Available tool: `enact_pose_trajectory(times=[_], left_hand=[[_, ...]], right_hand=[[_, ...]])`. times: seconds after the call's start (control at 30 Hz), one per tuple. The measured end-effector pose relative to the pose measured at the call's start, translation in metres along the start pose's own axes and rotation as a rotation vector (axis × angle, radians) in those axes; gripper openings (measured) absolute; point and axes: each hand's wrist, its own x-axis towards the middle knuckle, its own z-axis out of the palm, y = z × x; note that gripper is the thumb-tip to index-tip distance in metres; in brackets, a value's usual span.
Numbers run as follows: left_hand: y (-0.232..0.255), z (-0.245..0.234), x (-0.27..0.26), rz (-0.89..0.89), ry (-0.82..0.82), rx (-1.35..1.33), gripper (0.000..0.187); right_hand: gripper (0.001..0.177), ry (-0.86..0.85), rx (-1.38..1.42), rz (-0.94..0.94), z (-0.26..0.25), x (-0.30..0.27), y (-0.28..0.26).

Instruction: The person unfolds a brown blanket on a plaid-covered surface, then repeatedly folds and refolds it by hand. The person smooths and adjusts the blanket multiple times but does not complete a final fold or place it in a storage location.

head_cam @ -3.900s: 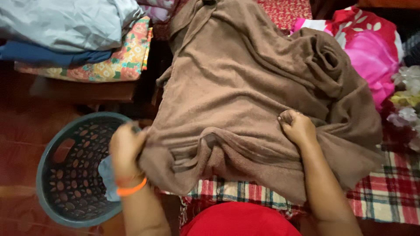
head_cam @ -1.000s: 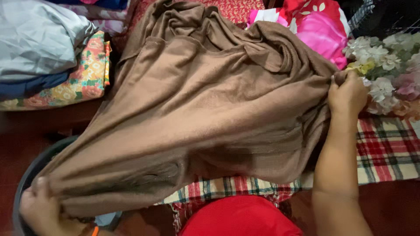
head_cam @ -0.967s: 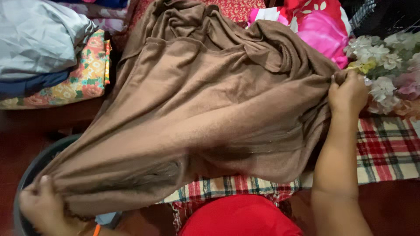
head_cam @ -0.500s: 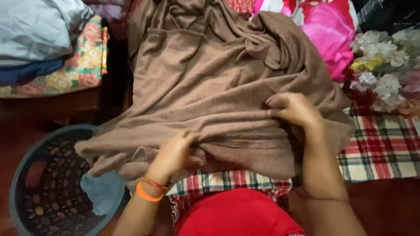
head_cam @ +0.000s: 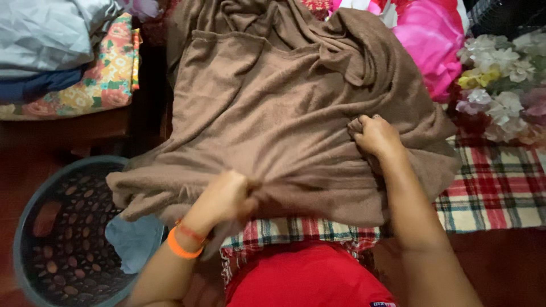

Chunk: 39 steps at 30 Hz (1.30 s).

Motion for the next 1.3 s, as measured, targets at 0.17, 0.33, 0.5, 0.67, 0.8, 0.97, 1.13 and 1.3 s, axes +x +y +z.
enact_pose_trajectory(times=[0.17,0.33,0.5,0.67,0.8,0.97,1.13,1.3], left_hand=[[0.014,-0.019,0.006,0.125,-0.159,-0.098,0.028],[-0.031,-0.07,0.026,-0.065,0.432,-0.522,0.031],[-0.092,-0.12,0.04,-0.017,1.186,-0.163,0.009],[-0.119,-0.084,0.094,-0.324,1.013,0.718,0.028],[-0.1,-0.007,0.13,-0.02,0.733,-0.003,0.038],[-0.075,0.055,0.165,-0.051,0.595,0.007,0.048],[-0.085,0.079,0.167,-0.105,0.7,-0.041,0.035],[-0.099,0.082,0.171,-0.102,0.732,-0.07,0.028]], right_hand=[[0.039,-0.136,0.089,0.016,-0.023,0.014,0.014],[0.027,-0.044,0.622,0.025,-0.067,0.012,0.012],[0.024,0.234,0.527,-0.051,-0.098,0.017,0.001],[0.059,0.477,0.105,-0.172,-0.095,0.026,-0.025],[0.04,0.419,0.189,-0.21,-0.086,0.044,-0.036],[0.043,0.592,0.114,-0.053,-0.065,0.099,-0.015],[0.018,0.667,0.439,0.038,-0.046,0.187,0.066],[0.026,0.866,1.358,-0.139,-0.075,0.259,0.146]])
